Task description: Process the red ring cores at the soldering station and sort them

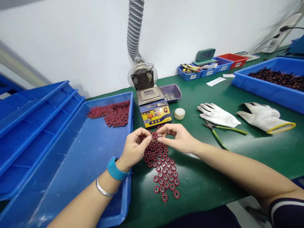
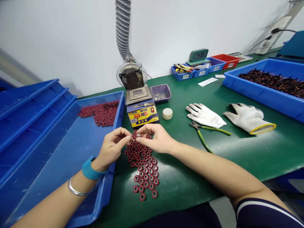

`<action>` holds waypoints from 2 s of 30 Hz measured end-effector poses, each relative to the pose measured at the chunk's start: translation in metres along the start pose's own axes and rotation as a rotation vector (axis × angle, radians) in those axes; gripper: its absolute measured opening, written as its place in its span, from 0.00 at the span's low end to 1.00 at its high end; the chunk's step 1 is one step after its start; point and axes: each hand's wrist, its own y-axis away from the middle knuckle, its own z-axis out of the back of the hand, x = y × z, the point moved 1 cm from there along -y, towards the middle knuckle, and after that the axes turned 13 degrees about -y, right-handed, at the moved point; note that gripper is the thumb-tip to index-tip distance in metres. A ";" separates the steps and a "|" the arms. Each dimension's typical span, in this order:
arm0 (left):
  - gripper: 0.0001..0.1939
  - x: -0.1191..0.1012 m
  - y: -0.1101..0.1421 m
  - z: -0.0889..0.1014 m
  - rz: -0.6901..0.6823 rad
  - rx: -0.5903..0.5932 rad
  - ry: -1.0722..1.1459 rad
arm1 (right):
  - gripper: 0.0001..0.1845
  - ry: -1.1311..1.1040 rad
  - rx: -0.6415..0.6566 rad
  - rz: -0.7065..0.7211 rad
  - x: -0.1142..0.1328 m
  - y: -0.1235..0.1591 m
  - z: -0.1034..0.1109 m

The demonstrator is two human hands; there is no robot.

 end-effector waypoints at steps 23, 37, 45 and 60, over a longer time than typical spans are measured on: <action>0.08 0.000 -0.001 0.003 0.006 -0.002 0.044 | 0.13 -0.016 0.009 -0.036 0.000 0.002 0.000; 0.10 0.002 -0.002 0.006 -0.002 0.051 -0.025 | 0.13 0.049 0.036 -0.019 0.001 0.002 0.001; 0.12 0.001 -0.001 0.005 0.019 0.192 -0.033 | 0.12 0.140 0.062 -0.011 0.002 0.003 0.002; 0.12 -0.002 -0.002 0.005 0.060 0.244 0.031 | 0.10 0.174 0.115 0.025 0.006 0.004 0.003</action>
